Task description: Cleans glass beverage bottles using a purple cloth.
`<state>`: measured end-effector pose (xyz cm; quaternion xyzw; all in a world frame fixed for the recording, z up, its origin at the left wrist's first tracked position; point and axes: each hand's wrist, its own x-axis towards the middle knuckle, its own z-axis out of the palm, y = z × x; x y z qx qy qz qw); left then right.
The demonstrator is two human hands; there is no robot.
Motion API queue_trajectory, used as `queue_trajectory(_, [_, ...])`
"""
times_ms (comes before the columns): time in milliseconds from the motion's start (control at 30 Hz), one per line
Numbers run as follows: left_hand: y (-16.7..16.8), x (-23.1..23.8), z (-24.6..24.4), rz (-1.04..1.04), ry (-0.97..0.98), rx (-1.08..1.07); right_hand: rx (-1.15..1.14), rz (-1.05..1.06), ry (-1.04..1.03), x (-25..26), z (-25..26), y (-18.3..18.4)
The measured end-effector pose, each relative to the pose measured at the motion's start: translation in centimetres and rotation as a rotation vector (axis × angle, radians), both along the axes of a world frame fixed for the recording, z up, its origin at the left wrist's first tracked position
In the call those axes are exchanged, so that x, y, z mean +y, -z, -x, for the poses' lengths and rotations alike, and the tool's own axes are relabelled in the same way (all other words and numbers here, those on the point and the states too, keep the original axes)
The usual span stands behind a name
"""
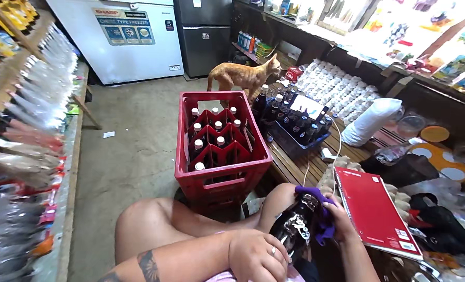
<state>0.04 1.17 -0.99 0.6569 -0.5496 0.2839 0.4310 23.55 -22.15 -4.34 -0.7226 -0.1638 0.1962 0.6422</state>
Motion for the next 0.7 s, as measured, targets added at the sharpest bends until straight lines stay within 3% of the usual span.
queue_trajectory(200, [0.2,-0.1,-0.1,-0.006,0.009,0.004,-0.032,0.136,-0.052,-2.9,-0.2,-0.2])
queue_trajectory(433, [0.0,-0.1,-0.1,0.001,0.011,0.008,-0.101,0.193,0.332,0.7,-0.5,-0.6])
queue_trajectory(700, [0.3,0.2,-0.1,0.007,-0.011,0.002,0.011,0.012,0.065,3.7,1.3,-1.9])
